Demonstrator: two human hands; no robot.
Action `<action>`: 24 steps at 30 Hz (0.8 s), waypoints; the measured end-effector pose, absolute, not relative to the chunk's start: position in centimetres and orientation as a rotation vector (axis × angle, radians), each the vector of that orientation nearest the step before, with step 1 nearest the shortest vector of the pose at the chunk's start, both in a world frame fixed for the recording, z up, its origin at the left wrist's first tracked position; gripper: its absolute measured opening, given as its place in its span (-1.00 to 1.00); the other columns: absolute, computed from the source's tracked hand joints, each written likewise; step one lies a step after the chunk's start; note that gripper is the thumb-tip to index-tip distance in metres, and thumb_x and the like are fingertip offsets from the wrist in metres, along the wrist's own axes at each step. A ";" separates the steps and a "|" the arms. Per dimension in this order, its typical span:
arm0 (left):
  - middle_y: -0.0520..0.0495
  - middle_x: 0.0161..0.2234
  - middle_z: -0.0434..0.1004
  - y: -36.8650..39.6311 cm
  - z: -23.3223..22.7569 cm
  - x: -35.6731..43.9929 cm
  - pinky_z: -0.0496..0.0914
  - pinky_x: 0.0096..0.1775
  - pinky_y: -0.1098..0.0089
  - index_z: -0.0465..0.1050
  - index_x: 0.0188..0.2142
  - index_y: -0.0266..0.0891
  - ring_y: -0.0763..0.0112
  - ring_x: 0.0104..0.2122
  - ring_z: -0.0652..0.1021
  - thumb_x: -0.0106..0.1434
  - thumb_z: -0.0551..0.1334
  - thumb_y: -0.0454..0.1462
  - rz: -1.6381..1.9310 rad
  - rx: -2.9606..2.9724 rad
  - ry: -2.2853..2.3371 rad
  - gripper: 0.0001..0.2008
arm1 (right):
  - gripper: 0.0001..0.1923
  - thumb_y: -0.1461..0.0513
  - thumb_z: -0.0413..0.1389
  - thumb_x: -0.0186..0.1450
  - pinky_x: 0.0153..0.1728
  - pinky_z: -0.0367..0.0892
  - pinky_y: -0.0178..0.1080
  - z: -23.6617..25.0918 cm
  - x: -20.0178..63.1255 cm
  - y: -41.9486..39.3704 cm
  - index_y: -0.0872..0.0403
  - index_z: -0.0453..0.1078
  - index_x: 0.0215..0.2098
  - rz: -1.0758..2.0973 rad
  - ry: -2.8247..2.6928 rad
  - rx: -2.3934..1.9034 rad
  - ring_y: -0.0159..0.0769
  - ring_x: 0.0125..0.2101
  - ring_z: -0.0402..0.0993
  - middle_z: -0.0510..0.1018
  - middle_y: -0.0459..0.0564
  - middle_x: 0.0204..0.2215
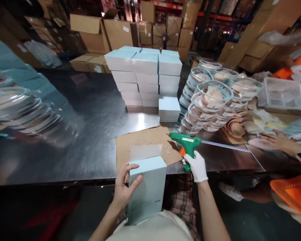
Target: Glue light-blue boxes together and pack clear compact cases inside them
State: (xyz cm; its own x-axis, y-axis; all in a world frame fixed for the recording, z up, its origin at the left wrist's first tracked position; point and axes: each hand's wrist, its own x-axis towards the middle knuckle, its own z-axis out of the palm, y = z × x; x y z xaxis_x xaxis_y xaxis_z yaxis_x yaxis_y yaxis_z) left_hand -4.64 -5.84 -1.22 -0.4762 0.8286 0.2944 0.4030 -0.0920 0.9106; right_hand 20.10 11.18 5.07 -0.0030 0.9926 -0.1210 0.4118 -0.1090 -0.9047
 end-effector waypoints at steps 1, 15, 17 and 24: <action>-0.14 -0.05 0.64 -5.6 -0.8 -4.4 0.40 0.16 0.08 0.58 -0.07 -0.09 0.01 0.15 0.53 0.32 0.36 -0.05 1.601 1.326 1.828 -0.74 | -0.48 -0.18 0.23 0.09 -0.47 0.44 -0.19 5.5 19.9 10.3 0.02 0.32 -0.25 1.055 -1.402 -1.533 -0.23 -0.52 0.49 0.56 -0.03 -0.48; -0.13 -0.06 0.62 -4.1 1.8 -2.0 0.50 0.06 0.18 0.57 -0.04 -0.11 0.11 0.04 0.58 0.33 0.37 -0.12 1.739 1.464 1.814 -0.75 | -0.89 0.16 0.22 0.29 -0.43 0.43 -0.20 8.0 17.3 1.0 0.00 0.49 -0.38 0.722 -2.264 -0.940 -0.23 -0.53 0.50 0.56 -0.03 -0.48; -0.11 -0.07 0.62 -4.2 1.9 -1.9 0.50 0.03 0.22 0.56 -0.03 -0.10 0.12 0.04 0.58 0.34 0.37 -0.14 1.752 1.515 1.800 -0.76 | -0.90 0.20 0.18 0.30 -0.45 0.39 -0.22 8.0 16.2 1.4 0.01 0.48 -0.37 0.644 -2.280 -0.877 -0.23 -0.52 0.51 0.55 -0.02 -0.48; -0.11 -0.08 0.65 -5.2 1.7 -2.3 0.46 0.10 0.18 0.59 -0.05 -0.08 0.10 0.08 0.56 0.32 0.39 -0.11 1.745 1.472 1.911 -0.76 | -0.80 0.10 0.22 0.30 -0.42 0.41 -0.21 6.0 17.8 2.7 0.01 0.41 -0.41 0.683 -2.100 -1.088 -0.23 -0.51 0.47 0.52 -0.03 -0.49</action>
